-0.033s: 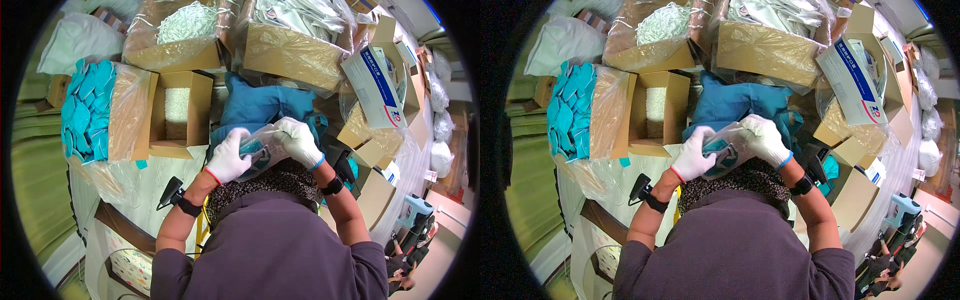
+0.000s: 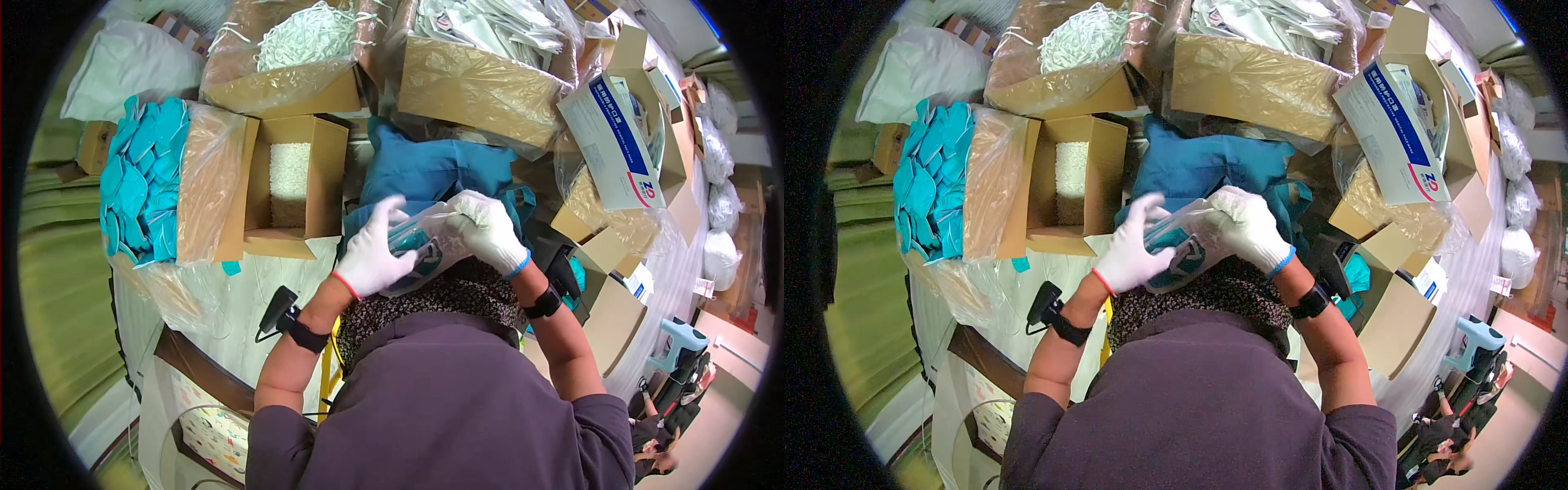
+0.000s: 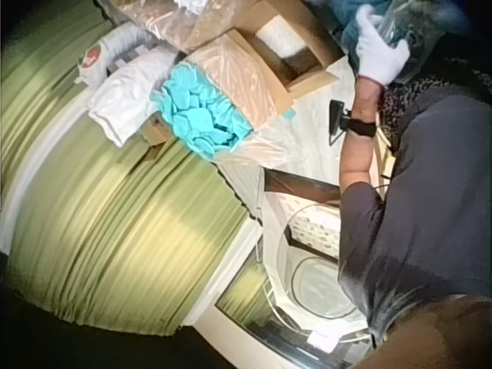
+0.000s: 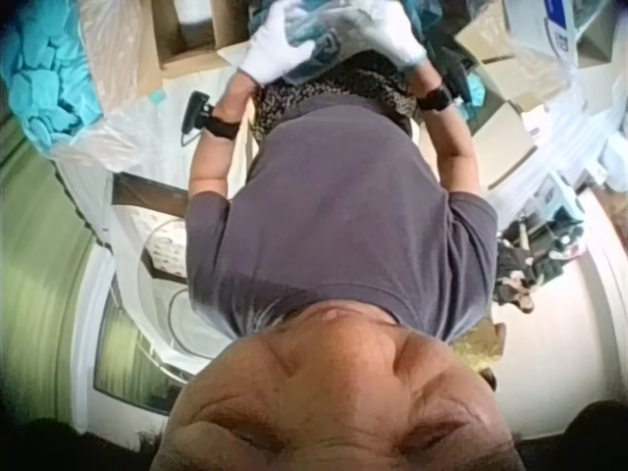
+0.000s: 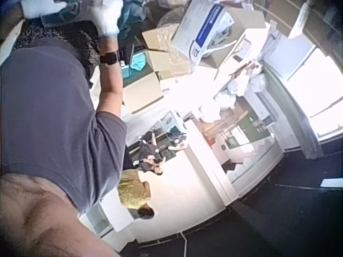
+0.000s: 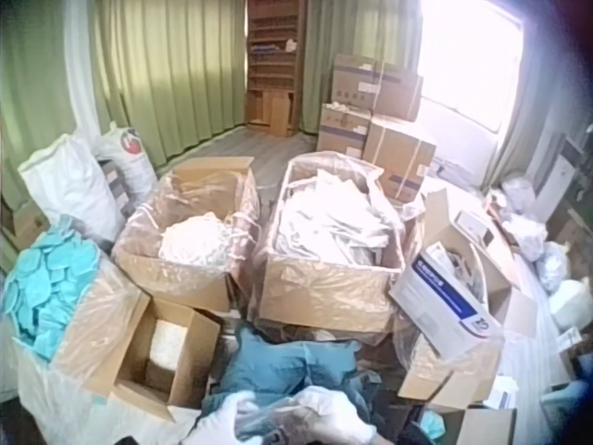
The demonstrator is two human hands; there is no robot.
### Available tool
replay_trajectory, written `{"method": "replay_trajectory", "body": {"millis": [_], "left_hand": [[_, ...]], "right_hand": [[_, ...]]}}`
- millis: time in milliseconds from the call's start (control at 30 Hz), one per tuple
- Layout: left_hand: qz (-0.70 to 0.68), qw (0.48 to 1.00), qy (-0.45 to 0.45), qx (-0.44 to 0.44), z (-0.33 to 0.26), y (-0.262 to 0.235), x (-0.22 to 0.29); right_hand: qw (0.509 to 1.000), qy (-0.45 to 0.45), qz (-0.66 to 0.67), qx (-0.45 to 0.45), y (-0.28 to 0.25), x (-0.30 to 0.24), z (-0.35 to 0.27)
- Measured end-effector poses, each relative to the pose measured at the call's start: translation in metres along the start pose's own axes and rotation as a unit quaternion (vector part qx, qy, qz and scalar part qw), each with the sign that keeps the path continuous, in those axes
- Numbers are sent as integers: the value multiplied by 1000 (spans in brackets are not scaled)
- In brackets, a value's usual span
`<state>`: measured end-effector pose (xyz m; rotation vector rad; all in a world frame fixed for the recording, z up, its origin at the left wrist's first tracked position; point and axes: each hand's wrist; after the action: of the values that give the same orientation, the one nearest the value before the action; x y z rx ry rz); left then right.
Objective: Sorting medical masks and packaging them into bags and boxes.
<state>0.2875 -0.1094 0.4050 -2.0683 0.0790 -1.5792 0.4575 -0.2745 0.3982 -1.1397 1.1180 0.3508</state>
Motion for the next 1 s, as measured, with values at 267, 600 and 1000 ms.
{"method": "replay_trajectory", "body": {"millis": [267,600,1000], "left_hand": [[195,975,-60,-86,25,17,0],[-269,933,-193,143,14,-21,-62],[-409,873,-235,120,23,-11,-45]], "right_hand": [[998,-41,19,33,7,-4,5],[977,165,-102,89,0,-13,-73],[831,203,-511,-87,74,0,-56]]}}
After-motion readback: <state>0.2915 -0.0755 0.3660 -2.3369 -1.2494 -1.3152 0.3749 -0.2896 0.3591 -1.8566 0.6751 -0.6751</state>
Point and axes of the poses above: each hand's wrist, its own z-axis towards the middle knuckle, its own y-axis out of the palm, x = y × z, and after that the axes turned 2 degrees about z, right-handed
